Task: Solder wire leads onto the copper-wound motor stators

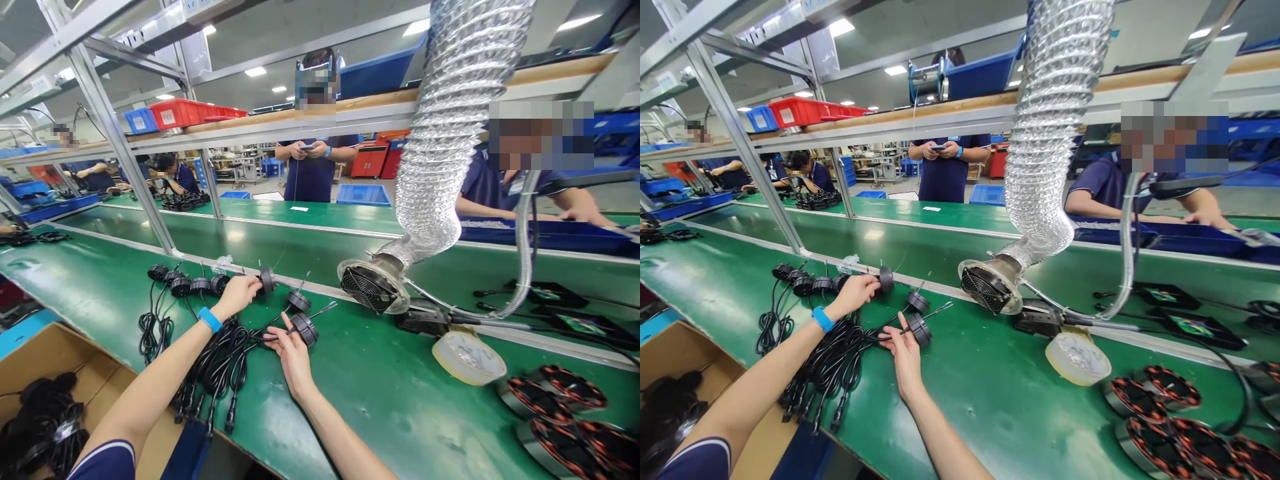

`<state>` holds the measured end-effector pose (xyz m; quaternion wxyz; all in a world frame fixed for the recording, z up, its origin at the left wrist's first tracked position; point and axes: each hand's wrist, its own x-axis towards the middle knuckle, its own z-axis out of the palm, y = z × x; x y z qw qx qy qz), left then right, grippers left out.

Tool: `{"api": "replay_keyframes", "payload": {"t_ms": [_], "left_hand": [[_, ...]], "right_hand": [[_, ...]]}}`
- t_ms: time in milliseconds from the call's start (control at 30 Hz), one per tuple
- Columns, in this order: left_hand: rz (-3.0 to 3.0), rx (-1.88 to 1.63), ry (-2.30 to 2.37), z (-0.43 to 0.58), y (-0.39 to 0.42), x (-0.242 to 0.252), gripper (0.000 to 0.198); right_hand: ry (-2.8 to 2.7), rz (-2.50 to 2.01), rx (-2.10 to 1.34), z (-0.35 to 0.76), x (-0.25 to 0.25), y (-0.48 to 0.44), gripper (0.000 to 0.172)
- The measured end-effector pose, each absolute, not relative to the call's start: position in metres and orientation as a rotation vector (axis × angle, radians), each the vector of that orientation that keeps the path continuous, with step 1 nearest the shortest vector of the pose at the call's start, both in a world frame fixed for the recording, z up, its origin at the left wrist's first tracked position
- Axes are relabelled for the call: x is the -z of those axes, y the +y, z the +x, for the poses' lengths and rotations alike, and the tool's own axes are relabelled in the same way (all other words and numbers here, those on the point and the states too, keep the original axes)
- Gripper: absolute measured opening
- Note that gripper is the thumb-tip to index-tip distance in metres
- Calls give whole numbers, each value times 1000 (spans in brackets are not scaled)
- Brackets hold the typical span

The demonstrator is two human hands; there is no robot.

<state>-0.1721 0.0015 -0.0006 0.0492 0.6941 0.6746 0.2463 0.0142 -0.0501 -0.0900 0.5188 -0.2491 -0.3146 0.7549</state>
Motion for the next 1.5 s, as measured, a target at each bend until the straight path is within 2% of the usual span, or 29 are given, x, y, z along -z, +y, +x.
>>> {"api": "replay_keyframes", "payload": {"t_ms": [100, 200, 267, 367, 467, 600, 767, 833, 1000, 1200, 1367, 1500], "left_hand": [[1621, -1396, 1932, -202, -8, -15, 31], [1345, -1631, 2134, -240, -16, -18, 34], [1291, -1522, 2450, -265, -21, -13, 32], [1269, -1099, 2887, -289, -28, 0, 31], [1276, -784, 3064, -292, -34, 8, 36], [1532, -667, 3195, -269, -34, 6, 47], [1856, -132, 2931, -248, -15, 3, 45], [1808, -72, 2856, -250, -9, 3, 42], [1777, -424, 2811, -251, -12, -4, 37], [2176, -952, 2675, -195, -27, -33, 36], [2572, -1044, 2108, -145, -15, -54, 31], [2755, -895, 1768, -120, 1, -52, 34]], "right_hand": [[-758, -602, -1800, 13, 91, -50, 72], [-767, -607, -1797, 13, 93, -50, 72], [-779, -608, -1789, 12, 93, -50, 72], [-797, -613, -1774, 12, 94, -50, 72], [-825, -622, -1757, 12, 94, -50, 71], [-845, -629, -1745, 11, 95, -50, 70], [-826, -623, -1754, 10, 96, -51, 70], [-818, -620, -1754, 9, 97, -50, 70], [-783, -644, -1761, 7, 97, -46, 70], [-780, -658, -1721, 5, 95, -45, 60], [-917, -739, -1548, 6, 94, -51, 45], [-1071, -816, -1402, 7, 97, -55, 43]]}}
